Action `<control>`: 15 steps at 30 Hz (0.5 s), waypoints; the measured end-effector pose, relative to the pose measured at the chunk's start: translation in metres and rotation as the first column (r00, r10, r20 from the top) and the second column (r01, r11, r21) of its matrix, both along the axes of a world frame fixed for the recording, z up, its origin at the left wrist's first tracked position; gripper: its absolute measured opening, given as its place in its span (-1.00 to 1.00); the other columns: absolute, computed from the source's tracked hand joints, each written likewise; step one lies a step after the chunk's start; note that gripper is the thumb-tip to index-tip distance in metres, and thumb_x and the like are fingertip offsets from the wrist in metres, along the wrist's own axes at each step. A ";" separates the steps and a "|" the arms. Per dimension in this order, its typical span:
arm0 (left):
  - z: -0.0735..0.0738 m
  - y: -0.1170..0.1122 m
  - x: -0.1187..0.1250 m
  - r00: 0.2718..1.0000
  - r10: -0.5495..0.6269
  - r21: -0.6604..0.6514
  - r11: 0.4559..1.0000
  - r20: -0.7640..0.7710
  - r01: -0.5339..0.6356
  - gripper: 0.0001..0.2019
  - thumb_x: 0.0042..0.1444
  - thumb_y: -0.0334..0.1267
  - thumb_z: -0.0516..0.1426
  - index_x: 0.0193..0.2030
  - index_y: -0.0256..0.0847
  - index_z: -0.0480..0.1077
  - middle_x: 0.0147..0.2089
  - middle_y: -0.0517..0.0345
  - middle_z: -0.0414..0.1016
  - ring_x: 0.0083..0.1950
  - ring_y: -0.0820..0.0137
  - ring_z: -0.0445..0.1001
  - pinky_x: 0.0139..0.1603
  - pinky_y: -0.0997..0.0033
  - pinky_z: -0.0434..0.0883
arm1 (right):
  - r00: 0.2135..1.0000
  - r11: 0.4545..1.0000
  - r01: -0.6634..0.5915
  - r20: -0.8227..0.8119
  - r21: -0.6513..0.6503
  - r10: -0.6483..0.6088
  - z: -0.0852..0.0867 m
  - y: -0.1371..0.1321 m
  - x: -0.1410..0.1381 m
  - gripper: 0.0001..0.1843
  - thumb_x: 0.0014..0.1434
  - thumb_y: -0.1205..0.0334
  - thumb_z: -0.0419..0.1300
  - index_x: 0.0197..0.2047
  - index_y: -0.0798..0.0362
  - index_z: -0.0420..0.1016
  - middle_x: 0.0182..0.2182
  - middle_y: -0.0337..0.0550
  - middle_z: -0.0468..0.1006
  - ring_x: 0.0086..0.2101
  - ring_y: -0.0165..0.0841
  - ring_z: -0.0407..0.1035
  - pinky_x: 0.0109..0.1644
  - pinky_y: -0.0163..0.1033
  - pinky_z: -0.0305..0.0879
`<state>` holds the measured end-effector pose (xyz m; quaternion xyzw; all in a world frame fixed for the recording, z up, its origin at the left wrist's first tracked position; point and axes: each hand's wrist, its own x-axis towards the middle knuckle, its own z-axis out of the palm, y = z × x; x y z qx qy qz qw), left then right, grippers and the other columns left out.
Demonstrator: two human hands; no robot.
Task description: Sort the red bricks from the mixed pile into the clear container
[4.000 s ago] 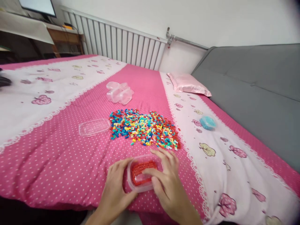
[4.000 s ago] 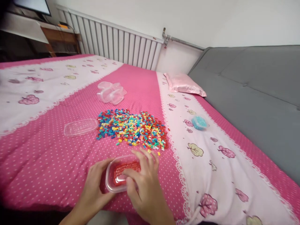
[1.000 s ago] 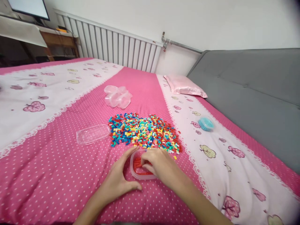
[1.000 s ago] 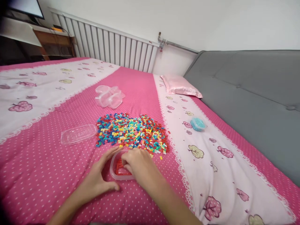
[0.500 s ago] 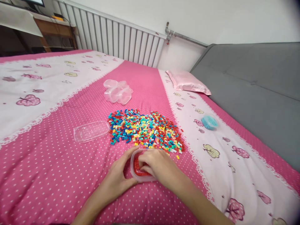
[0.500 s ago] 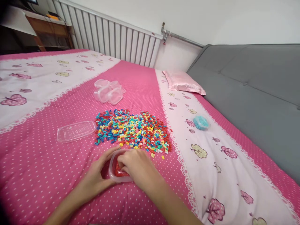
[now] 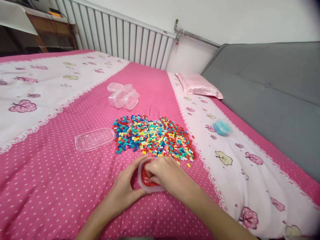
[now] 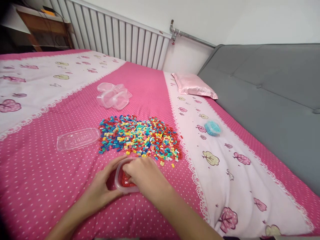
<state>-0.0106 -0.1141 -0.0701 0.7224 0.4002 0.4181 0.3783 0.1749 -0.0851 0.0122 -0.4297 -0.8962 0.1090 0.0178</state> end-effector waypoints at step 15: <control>-0.005 0.002 -0.002 0.999 0.007 0.045 0.999 -0.031 -0.006 -0.21 0.11 -0.15 0.38 0.42 0.14 0.13 0.37 0.03 0.40 0.29 0.07 0.49 0.29 0.06 0.49 | 0.975 0.969 -0.212 -0.038 0.125 0.218 0.001 0.001 0.008 -0.89 0.28 0.37 0.31 -0.29 0.01 0.63 -0.26 -0.22 0.60 -0.30 -0.38 0.44 -0.32 -0.28 0.18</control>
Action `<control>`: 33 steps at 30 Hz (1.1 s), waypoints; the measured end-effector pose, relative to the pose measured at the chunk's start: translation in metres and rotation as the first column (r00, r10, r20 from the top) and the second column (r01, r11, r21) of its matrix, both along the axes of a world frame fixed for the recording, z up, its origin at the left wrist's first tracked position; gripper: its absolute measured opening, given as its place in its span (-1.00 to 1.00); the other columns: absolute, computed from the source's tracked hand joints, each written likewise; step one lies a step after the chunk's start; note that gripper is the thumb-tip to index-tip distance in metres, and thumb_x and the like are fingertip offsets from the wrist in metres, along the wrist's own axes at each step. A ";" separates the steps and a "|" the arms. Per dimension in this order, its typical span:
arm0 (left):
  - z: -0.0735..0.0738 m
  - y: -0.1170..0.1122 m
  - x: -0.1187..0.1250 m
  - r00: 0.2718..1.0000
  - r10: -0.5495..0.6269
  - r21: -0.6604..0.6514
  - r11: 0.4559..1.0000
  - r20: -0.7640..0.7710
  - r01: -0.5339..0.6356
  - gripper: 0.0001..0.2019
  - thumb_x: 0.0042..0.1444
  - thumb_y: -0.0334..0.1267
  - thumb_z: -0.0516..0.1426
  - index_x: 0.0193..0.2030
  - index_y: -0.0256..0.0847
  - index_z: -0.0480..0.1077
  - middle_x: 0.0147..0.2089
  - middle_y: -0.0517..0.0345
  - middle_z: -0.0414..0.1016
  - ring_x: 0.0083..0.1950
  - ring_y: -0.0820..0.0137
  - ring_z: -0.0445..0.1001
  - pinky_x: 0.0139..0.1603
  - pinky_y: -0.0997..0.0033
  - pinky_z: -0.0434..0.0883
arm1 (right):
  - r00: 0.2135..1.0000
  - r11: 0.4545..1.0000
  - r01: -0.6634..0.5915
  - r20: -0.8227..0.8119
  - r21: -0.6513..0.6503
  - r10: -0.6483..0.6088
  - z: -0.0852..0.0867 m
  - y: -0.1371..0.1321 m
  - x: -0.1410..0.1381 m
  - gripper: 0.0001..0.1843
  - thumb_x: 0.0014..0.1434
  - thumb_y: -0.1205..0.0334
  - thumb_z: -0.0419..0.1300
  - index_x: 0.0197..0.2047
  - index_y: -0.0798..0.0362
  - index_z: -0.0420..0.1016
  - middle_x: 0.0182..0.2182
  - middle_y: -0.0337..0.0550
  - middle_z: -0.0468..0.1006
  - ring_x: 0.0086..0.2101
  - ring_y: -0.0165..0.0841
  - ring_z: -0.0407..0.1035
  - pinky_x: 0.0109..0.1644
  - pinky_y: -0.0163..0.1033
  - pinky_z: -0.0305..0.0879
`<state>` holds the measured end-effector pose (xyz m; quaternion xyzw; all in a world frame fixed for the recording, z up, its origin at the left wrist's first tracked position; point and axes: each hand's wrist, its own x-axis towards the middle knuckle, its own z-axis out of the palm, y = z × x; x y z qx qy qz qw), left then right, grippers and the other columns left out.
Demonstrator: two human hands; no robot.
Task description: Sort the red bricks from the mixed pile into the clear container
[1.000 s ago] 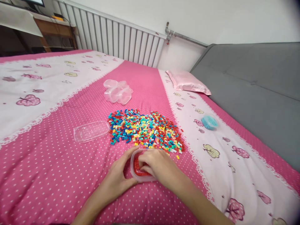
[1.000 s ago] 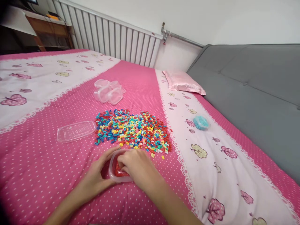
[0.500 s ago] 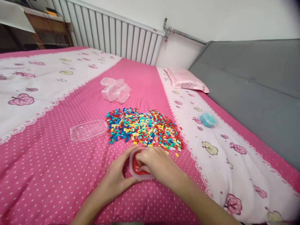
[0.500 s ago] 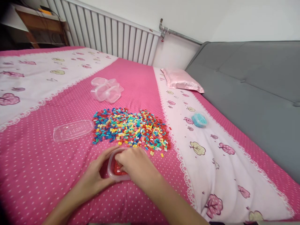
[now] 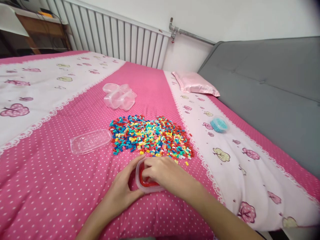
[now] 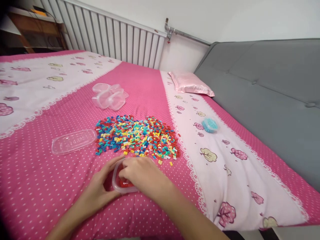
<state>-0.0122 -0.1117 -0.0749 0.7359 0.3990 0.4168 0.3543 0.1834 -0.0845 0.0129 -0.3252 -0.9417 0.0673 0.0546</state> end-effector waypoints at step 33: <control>0.003 -0.002 0.001 1.000 0.021 -0.069 0.997 0.014 -0.020 -0.20 0.11 -0.10 0.38 0.42 0.16 0.12 0.40 0.01 0.35 0.33 0.06 0.45 0.34 -0.04 0.43 | 0.983 1.000 0.027 -0.179 0.001 -0.026 0.000 -0.014 0.024 -0.70 0.29 0.26 0.18 0.00 -0.17 0.67 0.35 -0.08 0.27 0.39 -0.09 -0.05 0.44 0.23 -0.16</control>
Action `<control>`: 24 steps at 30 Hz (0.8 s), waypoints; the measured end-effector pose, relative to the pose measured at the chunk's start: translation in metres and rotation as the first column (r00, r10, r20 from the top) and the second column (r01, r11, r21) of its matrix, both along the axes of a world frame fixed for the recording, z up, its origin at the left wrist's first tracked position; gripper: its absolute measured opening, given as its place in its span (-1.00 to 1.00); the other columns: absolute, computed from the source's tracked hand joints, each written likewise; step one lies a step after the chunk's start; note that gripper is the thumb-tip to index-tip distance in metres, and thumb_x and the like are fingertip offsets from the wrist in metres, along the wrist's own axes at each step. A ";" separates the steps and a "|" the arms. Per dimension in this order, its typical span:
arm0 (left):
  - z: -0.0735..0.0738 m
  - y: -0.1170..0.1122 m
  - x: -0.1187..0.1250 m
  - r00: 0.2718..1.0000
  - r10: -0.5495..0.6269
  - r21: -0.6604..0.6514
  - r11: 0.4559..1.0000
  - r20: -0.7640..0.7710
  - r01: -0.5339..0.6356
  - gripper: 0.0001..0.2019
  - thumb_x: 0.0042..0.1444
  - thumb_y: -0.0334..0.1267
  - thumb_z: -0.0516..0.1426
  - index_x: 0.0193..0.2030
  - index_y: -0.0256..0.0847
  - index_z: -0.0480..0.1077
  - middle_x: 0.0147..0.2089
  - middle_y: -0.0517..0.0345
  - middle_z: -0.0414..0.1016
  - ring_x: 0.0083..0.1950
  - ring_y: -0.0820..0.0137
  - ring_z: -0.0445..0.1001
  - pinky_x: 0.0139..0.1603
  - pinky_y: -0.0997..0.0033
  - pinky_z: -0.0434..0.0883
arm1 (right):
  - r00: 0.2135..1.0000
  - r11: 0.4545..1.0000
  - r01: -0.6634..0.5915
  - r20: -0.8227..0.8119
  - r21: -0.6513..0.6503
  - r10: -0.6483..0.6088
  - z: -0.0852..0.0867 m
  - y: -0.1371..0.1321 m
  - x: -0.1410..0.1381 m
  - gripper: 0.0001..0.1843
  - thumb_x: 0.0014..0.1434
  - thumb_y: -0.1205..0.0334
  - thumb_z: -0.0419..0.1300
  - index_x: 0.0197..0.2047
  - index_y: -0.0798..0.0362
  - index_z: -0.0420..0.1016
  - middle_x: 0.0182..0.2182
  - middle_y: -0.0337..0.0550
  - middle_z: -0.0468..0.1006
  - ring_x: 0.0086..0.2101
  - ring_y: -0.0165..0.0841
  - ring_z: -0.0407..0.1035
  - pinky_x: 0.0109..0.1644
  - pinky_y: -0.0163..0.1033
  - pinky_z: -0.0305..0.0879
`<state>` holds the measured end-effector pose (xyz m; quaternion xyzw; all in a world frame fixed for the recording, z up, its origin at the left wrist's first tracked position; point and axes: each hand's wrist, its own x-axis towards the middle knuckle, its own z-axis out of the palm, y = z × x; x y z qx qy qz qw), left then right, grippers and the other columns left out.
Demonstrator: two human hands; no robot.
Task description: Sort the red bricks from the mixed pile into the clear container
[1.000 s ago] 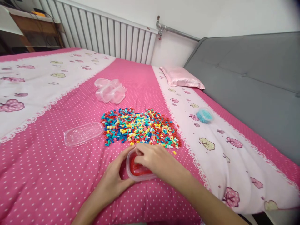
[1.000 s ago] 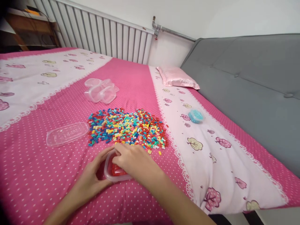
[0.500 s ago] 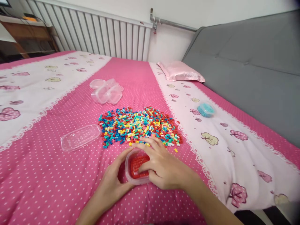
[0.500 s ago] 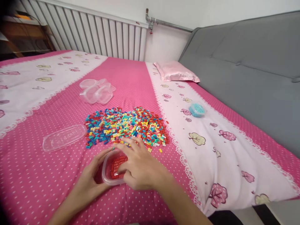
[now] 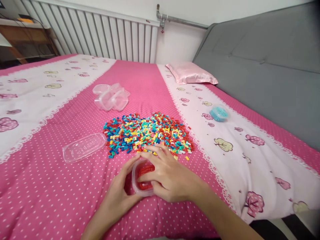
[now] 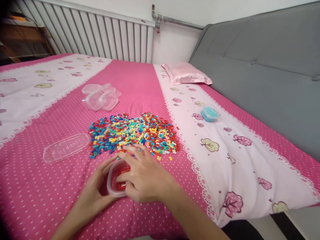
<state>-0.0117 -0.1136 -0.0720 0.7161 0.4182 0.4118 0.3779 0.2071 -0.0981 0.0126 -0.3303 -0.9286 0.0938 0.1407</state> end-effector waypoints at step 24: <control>-0.003 -0.001 -0.005 0.998 0.007 0.060 0.998 -0.068 -0.003 -0.21 0.11 -0.11 0.37 0.42 0.07 0.12 0.39 -0.09 0.35 0.34 0.01 0.43 0.34 -0.12 0.41 | 0.932 0.950 0.241 -0.225 -0.200 -0.284 -0.008 -0.013 0.035 -0.74 0.27 0.37 0.10 -0.26 -0.05 0.62 0.36 -0.23 0.24 0.39 -0.12 -0.11 0.43 0.21 -0.08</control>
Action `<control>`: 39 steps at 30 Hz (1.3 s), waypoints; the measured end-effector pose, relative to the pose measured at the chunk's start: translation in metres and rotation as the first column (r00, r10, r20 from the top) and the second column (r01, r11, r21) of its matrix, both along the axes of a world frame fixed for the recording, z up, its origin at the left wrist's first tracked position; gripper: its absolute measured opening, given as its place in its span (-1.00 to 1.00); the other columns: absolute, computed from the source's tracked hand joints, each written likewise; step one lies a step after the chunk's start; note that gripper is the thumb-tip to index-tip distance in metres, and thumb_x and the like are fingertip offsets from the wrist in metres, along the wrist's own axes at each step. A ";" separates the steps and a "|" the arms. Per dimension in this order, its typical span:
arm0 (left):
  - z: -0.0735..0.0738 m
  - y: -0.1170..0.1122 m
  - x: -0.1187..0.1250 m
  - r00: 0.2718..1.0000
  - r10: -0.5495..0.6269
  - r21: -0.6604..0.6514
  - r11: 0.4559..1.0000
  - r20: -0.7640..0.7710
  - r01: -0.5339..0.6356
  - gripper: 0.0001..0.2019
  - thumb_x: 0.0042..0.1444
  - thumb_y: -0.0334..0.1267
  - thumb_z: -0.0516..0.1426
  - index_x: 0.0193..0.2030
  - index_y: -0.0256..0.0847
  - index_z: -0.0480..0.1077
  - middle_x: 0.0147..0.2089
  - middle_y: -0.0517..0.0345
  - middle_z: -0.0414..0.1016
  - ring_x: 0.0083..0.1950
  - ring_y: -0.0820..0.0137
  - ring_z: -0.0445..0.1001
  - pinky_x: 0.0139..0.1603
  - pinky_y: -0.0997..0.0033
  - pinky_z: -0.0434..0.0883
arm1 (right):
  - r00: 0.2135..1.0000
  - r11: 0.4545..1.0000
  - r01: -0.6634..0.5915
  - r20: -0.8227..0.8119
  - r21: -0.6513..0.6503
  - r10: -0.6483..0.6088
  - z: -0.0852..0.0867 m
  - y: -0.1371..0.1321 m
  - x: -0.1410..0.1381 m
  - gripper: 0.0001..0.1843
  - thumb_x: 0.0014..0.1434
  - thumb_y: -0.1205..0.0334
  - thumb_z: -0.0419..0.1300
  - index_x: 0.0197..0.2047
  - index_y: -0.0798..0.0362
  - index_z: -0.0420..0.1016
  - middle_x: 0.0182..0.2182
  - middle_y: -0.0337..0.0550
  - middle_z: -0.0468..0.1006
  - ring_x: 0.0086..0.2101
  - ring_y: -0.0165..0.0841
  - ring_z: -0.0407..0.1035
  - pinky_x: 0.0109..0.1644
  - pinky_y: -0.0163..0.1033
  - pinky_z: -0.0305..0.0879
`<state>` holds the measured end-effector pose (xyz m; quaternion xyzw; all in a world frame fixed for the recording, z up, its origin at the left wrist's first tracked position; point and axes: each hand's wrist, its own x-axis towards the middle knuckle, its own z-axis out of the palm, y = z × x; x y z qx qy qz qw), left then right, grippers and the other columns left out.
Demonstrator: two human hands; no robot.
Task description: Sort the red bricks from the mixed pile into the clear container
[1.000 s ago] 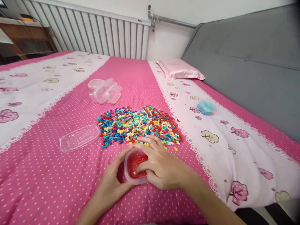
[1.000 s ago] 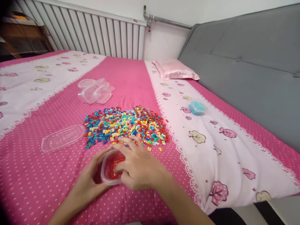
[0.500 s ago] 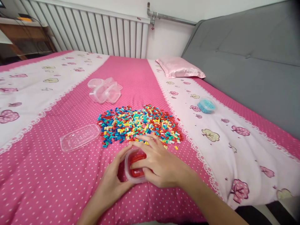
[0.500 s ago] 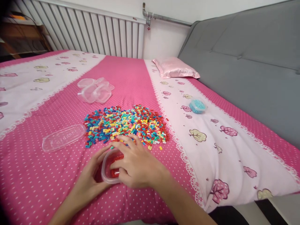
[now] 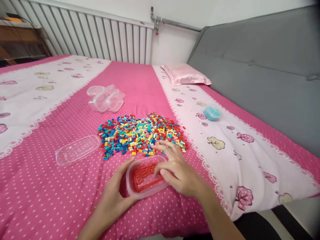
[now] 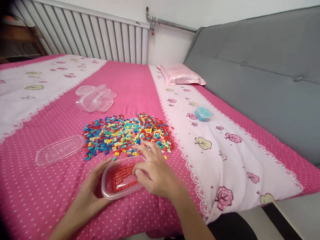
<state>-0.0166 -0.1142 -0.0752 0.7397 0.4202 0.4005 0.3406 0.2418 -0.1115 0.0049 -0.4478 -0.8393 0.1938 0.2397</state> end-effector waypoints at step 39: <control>0.081 0.088 0.017 0.442 0.240 0.188 0.969 -0.865 -0.159 -0.72 0.33 -0.11 0.20 0.03 -0.26 0.47 0.06 0.02 0.53 0.05 0.23 0.53 0.10 0.03 0.49 | 0.996 0.971 0.000 -0.082 -0.237 -0.020 -0.009 -0.017 -0.005 0.02 -0.13 0.02 0.59 0.38 -0.17 0.34 0.45 0.02 0.16 0.42 0.03 0.03 0.45 0.14 0.06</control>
